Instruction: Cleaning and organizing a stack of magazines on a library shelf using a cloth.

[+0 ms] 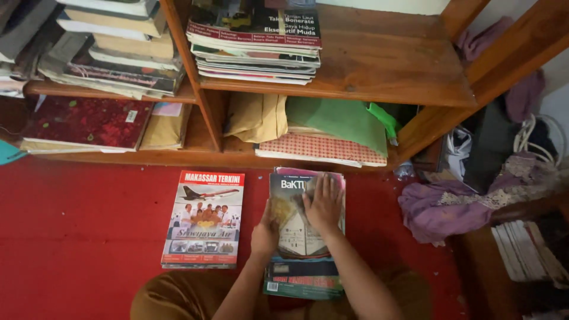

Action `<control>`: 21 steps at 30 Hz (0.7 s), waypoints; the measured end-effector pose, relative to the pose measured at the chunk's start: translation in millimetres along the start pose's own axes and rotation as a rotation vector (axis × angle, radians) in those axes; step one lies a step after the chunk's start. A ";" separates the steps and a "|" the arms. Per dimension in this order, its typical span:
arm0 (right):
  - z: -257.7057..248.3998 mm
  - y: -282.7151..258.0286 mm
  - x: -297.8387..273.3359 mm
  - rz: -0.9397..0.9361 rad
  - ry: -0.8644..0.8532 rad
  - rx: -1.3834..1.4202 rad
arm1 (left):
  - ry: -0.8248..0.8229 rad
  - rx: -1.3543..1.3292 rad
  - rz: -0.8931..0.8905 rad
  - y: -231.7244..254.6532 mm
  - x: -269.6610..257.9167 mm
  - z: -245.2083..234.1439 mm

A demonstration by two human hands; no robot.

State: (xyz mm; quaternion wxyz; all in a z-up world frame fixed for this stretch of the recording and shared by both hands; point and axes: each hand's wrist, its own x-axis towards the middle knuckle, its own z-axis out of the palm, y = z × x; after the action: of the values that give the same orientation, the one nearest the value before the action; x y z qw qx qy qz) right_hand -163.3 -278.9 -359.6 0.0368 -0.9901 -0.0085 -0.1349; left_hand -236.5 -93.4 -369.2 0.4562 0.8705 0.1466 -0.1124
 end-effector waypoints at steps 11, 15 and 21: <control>6.7 -56.6 26.7 -0.532 0.109 0.286 | 0.013 0.054 -0.069 -28.8 17.2 21.5; -8.3 -38.4 33.7 -0.363 0.368 0.244 | 0.013 0.043 -0.020 -4.2 2.9 5.0; -29.1 -4.6 -21.4 -0.427 0.095 0.184 | 0.016 0.040 -0.064 -5.3 3.0 11.5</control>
State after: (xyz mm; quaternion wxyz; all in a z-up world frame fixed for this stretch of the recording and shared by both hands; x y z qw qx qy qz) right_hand -191.8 -276.6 -337.0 0.0978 -0.9509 -0.2281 -0.1849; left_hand -236.3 -99.5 -380.7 0.4337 0.8751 0.1757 -0.1231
